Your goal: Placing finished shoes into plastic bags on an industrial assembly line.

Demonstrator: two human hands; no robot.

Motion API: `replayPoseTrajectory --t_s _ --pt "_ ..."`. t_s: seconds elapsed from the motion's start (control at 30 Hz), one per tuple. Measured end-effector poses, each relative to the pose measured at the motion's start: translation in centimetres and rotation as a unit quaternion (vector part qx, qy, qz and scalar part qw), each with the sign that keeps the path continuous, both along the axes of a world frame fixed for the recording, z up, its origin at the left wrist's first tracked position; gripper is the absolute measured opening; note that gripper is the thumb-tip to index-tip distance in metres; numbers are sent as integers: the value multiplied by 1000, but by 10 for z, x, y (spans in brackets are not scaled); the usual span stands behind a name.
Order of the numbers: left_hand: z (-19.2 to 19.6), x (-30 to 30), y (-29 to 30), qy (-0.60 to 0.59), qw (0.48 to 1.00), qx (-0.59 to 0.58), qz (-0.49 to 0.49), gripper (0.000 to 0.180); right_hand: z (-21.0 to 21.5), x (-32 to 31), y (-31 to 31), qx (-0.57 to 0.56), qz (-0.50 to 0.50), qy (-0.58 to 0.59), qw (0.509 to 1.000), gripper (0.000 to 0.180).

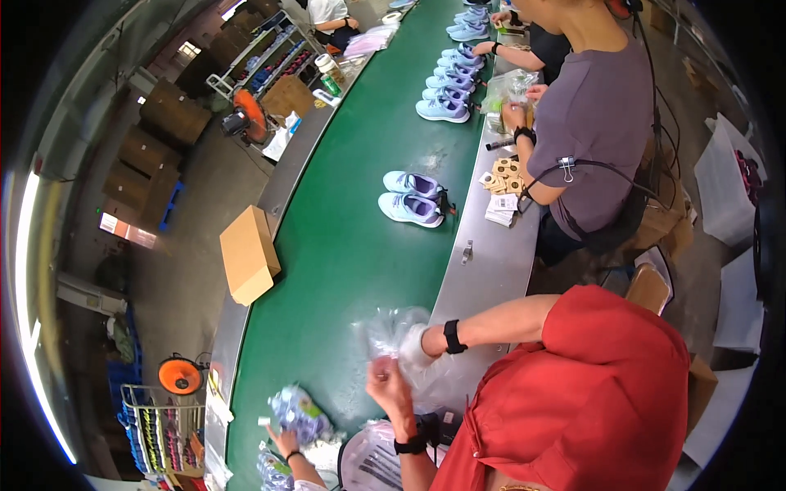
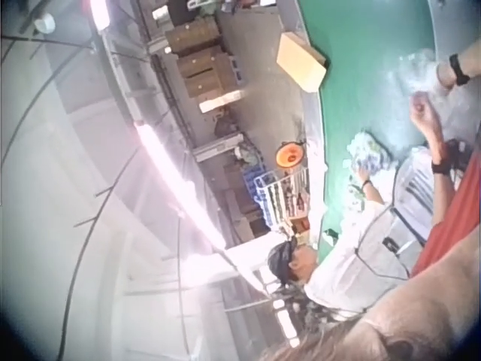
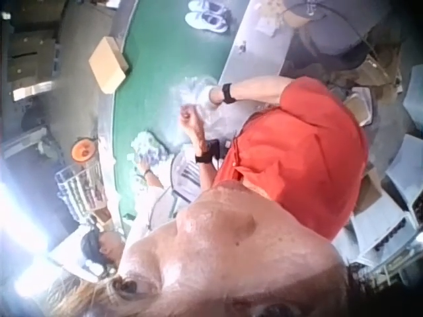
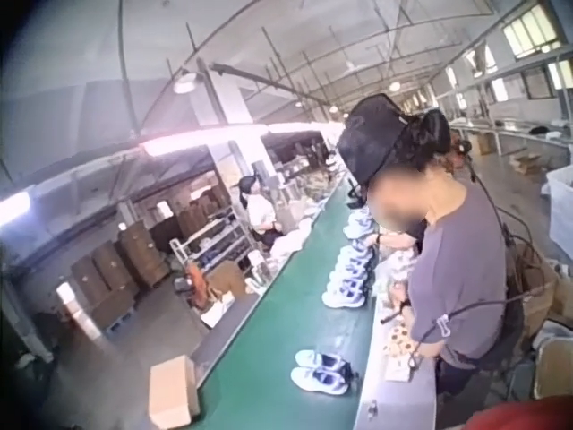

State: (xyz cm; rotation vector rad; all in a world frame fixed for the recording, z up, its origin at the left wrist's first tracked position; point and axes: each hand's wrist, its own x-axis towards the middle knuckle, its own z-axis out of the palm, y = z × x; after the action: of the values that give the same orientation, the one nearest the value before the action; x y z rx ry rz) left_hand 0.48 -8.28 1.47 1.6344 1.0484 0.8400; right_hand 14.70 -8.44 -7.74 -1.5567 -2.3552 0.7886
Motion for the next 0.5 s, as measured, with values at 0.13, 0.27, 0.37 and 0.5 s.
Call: replayPoseTrajectory --t_s 0.13,0.27,0.37,0.5 --pt "-3 12 48 -47 993 -25 103 11 55 18 -22 -85 0 79 993 26" --pt "38 28 64 -88 981 -65 160 16 55 90 -12 13 -74 404 912 27" --pt "22 51 66 -76 980 -109 148 17 59 184 -4 58 -360 152 919 35" --pt "1 80 60 -14 986 -147 82 16 4 284 13 101 -385 -139 907 49"
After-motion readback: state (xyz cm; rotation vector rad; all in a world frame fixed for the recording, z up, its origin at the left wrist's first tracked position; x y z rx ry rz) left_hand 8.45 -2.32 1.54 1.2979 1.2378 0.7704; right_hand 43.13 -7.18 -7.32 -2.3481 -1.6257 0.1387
